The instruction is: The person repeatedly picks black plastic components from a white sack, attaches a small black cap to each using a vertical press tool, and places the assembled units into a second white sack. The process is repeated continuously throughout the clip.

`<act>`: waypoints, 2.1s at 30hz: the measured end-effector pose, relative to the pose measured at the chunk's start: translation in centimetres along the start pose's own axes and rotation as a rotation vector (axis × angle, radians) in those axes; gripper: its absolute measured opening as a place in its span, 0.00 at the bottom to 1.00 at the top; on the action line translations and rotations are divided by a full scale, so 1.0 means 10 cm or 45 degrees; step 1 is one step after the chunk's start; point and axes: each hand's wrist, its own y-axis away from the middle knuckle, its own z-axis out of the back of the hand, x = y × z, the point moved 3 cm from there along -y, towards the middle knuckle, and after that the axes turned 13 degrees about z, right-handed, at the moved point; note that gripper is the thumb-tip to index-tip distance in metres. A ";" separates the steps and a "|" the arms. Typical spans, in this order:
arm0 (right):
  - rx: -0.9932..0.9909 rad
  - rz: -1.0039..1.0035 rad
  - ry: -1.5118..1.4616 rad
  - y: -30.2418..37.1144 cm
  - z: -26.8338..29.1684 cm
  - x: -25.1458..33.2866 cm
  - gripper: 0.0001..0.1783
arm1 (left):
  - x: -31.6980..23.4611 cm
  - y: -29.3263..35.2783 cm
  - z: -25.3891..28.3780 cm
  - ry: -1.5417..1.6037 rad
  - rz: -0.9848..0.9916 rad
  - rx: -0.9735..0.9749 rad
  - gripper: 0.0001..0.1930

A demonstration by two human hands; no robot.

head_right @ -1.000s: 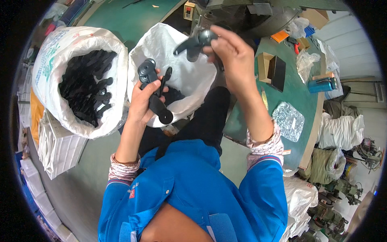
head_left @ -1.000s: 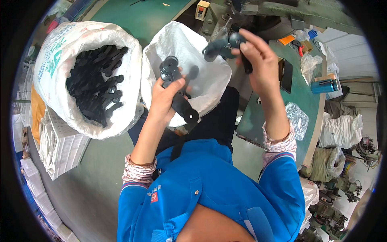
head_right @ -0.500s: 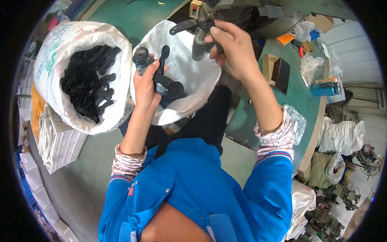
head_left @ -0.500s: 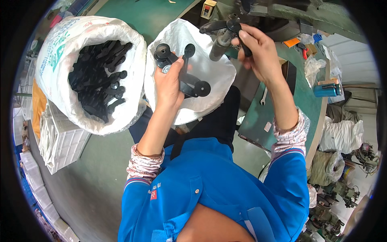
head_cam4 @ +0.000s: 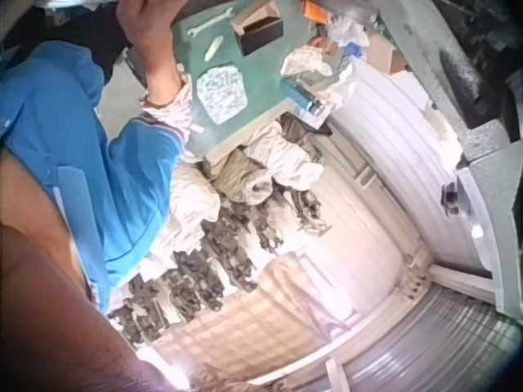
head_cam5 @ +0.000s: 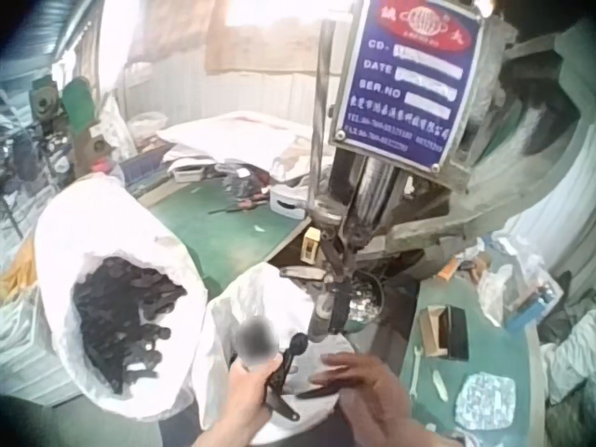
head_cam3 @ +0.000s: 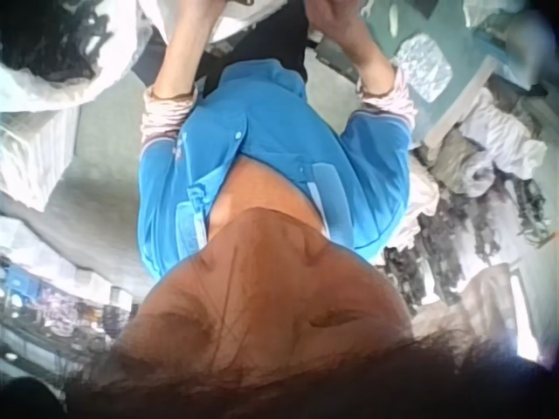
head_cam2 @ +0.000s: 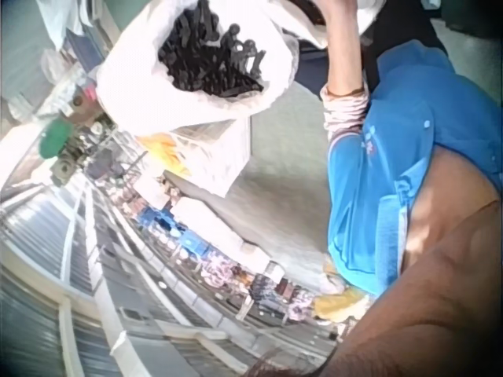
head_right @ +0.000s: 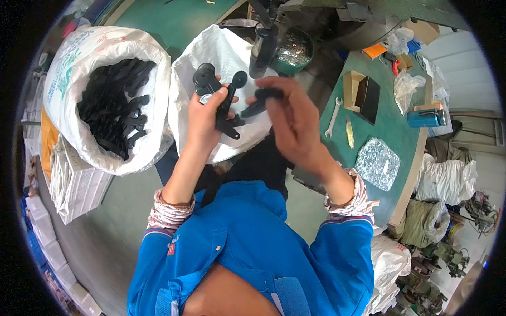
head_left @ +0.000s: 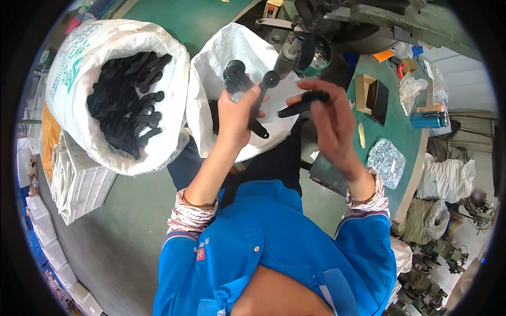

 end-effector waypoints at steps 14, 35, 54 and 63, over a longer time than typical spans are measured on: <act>-0.283 -0.473 -0.200 -0.15 0.31 -0.40 0.18 | 0.04 0.12 0.02 -0.037 -0.068 0.075 0.20; -0.175 -0.828 -0.216 -0.48 0.28 -0.44 0.14 | 0.05 0.17 0.05 -0.039 0.047 0.219 0.19; 0.183 -0.505 -0.564 -0.19 0.15 -0.27 0.18 | 0.12 0.24 0.01 0.339 0.614 0.669 0.18; -0.256 -0.476 -0.155 -0.49 0.55 -0.34 0.16 | 0.15 0.19 -0.05 0.103 0.421 0.428 0.20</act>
